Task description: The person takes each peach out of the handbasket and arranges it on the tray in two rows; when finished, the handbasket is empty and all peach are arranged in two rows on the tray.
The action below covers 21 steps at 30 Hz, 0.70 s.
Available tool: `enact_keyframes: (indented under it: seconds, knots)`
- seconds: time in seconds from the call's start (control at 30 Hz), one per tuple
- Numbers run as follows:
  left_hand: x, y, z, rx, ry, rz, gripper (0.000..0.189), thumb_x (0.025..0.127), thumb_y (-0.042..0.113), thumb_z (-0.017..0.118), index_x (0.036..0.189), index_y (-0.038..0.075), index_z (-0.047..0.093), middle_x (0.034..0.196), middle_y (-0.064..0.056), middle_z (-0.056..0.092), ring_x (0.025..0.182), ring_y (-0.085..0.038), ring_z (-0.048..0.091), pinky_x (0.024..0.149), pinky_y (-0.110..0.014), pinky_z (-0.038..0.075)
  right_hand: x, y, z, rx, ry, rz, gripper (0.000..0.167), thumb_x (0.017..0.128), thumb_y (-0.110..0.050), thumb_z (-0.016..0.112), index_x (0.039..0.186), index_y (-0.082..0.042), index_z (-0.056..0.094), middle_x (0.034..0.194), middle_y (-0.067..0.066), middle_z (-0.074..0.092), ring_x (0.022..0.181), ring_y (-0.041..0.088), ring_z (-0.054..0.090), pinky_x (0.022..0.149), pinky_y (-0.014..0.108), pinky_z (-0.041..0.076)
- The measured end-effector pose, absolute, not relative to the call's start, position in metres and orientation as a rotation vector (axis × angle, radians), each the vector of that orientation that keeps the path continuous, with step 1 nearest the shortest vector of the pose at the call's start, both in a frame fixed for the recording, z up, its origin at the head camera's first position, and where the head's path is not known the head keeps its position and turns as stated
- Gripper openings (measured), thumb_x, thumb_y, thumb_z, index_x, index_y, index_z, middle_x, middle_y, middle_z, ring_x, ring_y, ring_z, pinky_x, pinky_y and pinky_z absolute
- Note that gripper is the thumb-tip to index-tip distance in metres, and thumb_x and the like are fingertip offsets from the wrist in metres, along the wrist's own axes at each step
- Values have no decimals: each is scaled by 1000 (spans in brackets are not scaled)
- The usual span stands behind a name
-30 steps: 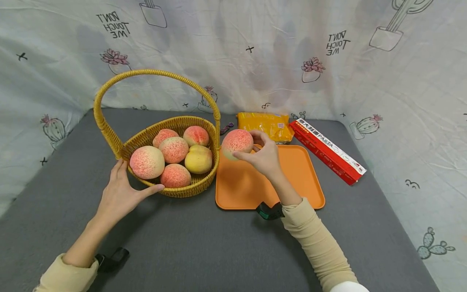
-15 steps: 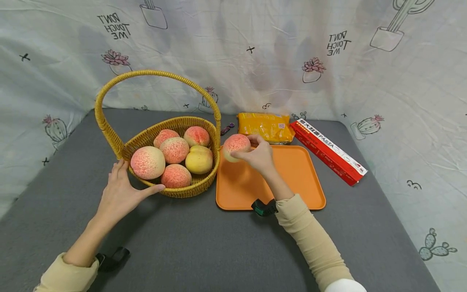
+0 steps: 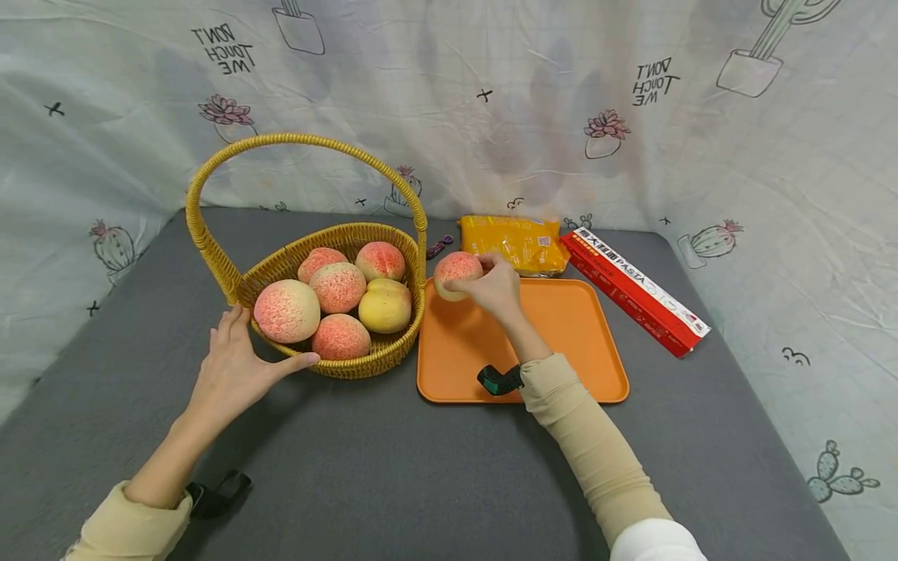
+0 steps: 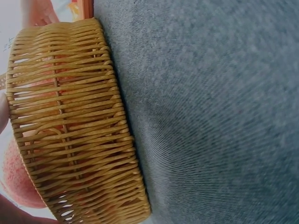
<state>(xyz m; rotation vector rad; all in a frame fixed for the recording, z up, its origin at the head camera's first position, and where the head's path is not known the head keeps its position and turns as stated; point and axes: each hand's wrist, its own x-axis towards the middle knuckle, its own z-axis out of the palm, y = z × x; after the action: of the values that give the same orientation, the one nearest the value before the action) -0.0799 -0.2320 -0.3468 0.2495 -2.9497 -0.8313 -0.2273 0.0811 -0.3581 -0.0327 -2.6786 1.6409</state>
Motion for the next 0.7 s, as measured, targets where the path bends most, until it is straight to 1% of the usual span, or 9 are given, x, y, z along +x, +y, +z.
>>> enact_keyframes:
  seconds: [0.17, 0.4, 0.53, 0.7]
  knots:
    - [-80, -232, -347, 245, -2942, -841, 126, 73, 61, 77, 149, -15, 11, 150, -41, 11, 136, -61, 9, 104, -73, 15, -232, 75, -363, -5, -2760, 1584, 69, 65, -25, 89, 121, 0, 59, 115, 14, 62, 103, 30, 57, 87, 40, 49]
    - [-80, -231, -346, 245, -2940, -838, 126, 72, 60, 78, 148, -15, 12, 150, -41, 12, 137, -60, 10, 106, -70, 14, -232, 66, -372, 67, -2817, 1537, 66, 66, -22, 87, 121, 0, 59, 115, 15, 62, 104, 30, 57, 86, 39, 50]
    - [-81, -231, -346, 245, -2941, -834, 125, 72, 58, 79, 148, -16, 12, 149, -41, 13, 138, -58, 11, 108, -68, 12, -232, 63, -375, 102, -2821, 1539, 67, 67, -18, 87, 125, -1, 58, 119, 16, 61, 107, 31, 57, 90, 40, 49]
    - [-82, -231, -346, 254, -2952, -834, 125, 72, 57, 79, 148, -15, 12, 150, -41, 12, 138, -57, 10, 108, -68, 12, -232, 62, -376, 226, -2845, 1506, 71, 71, -12, 84, 134, 0, 53, 129, 17, 57, 116, 32, 54, 96, 41, 47]
